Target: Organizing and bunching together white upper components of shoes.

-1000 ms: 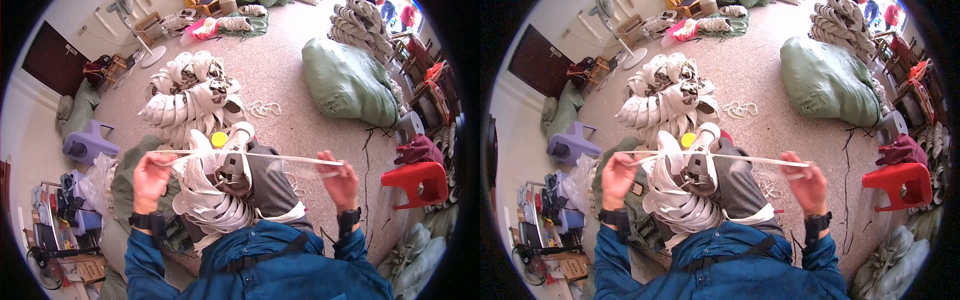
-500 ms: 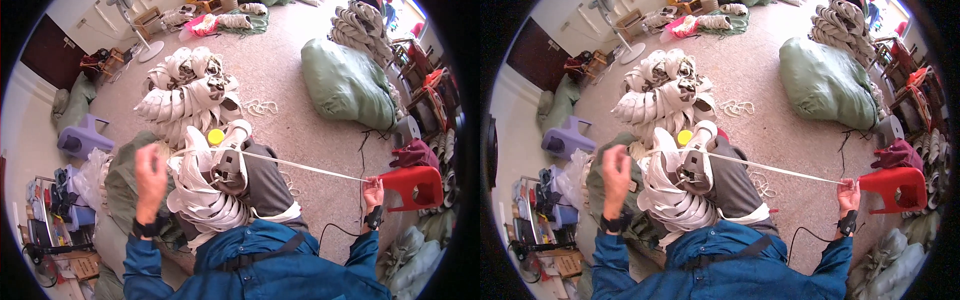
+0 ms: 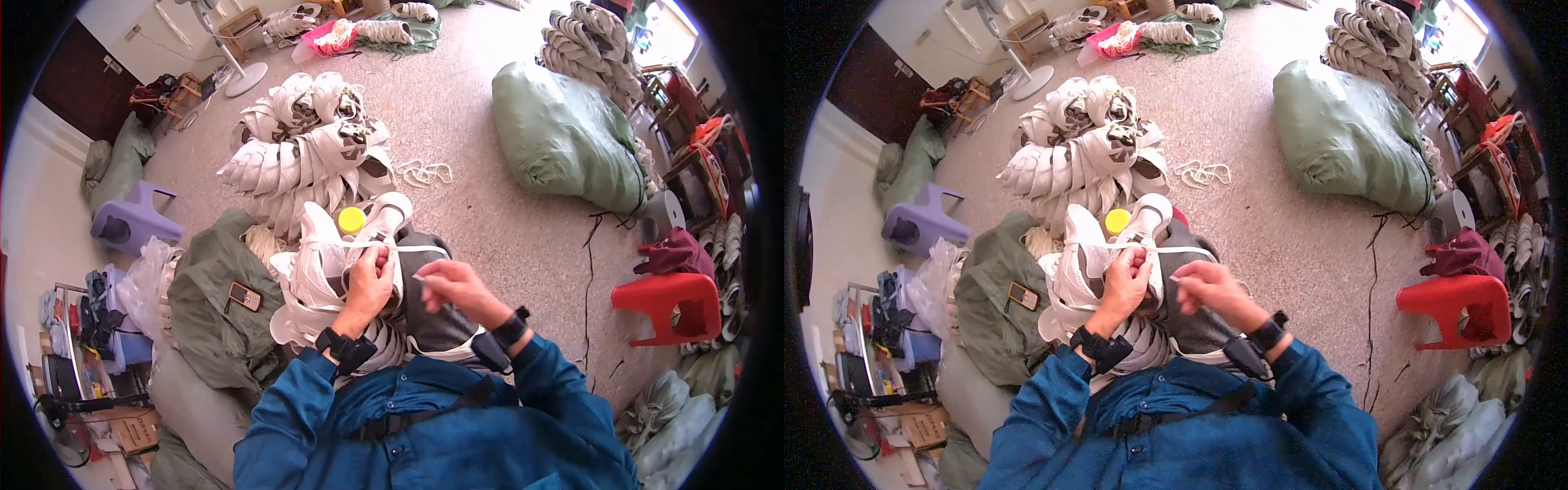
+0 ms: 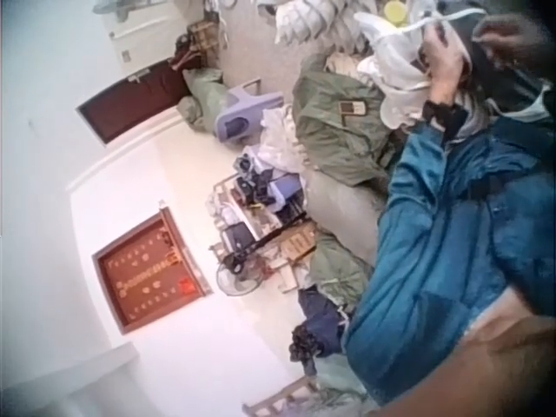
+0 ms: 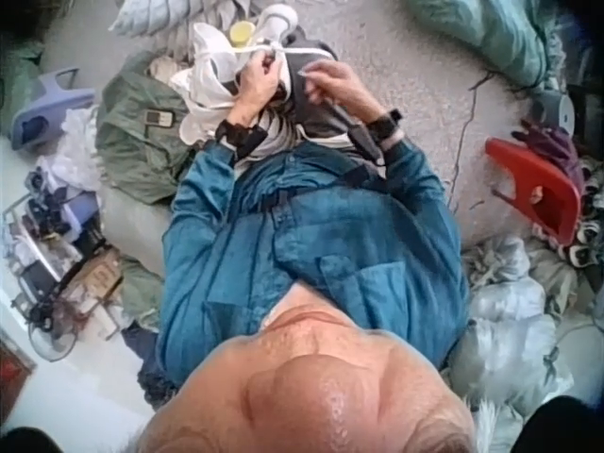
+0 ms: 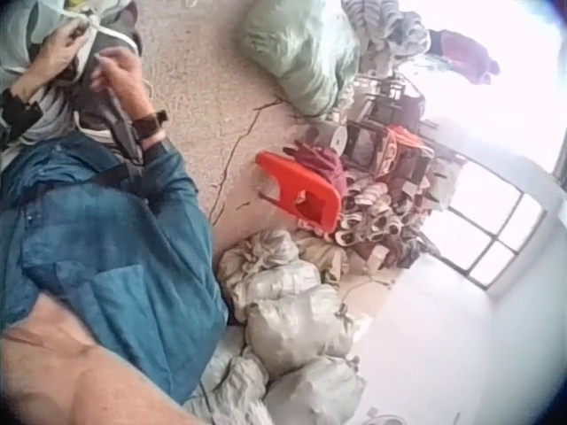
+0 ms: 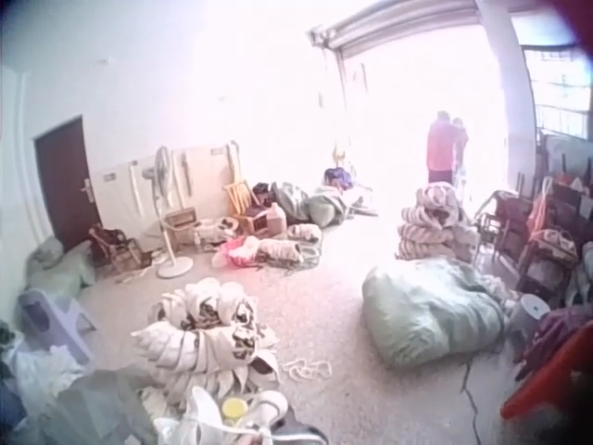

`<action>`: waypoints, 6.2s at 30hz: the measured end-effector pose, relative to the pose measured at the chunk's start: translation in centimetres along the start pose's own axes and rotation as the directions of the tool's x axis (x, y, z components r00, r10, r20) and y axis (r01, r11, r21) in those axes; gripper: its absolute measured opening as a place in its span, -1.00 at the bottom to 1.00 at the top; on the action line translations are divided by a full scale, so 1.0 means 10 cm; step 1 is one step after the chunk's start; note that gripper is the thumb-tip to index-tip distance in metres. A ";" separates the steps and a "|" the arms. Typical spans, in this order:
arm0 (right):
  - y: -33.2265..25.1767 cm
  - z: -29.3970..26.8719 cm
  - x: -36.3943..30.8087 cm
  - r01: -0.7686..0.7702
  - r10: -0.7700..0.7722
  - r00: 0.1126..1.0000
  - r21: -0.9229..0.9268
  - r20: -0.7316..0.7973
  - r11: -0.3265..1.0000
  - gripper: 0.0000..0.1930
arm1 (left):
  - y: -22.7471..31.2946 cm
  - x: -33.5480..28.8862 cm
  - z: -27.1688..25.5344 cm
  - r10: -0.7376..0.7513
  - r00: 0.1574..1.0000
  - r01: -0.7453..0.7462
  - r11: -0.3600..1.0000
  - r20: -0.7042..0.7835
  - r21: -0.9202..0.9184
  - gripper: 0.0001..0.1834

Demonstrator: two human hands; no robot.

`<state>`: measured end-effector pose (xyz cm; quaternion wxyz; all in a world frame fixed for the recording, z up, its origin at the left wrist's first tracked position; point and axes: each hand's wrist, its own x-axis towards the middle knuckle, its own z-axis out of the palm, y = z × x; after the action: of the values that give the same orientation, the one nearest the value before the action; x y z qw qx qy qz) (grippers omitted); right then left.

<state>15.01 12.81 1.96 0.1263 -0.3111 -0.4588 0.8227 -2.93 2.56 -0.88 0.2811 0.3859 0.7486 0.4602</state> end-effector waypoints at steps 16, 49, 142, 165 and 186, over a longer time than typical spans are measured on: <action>0.26 0.23 0.67 0.370 -0.546 0.838 -0.738 0.001 0.565 -0.90 | 0.01 -0.04 0.02 0.088 0.995 -0.089 0.995 -0.041 -0.035 -0.81; 0.24 0.43 0.47 0.361 -0.597 0.799 -0.848 0.067 0.388 -0.63 | 0.33 -0.10 -0.69 0.221 0.944 -0.323 0.774 0.246 0.544 -0.83; 0.32 -1.29 0.11 0.338 -0.117 0.868 0.401 -0.483 0.851 -0.80 | 0.17 0.56 -0.67 0.352 0.921 -0.382 0.731 0.167 0.565 -0.84; 0.10 -0.13 0.26 0.374 -0.511 0.846 -0.517 -0.150 0.770 -0.88 | 0.04 0.65 -0.68 -0.146 0.954 0.189 0.971 0.261 -0.146 -0.83; 0.12 0.64 0.58 0.525 -0.670 0.704 -0.809 0.238 0.264 -0.86 | 0.02 0.31 -0.50 0.333 0.929 -0.353 0.659 0.164 0.664 -0.72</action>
<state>6.57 10.69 1.18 0.2975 -0.1958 -0.8616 0.3616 -8.46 2.86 1.23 0.0380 0.6021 0.7741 0.1918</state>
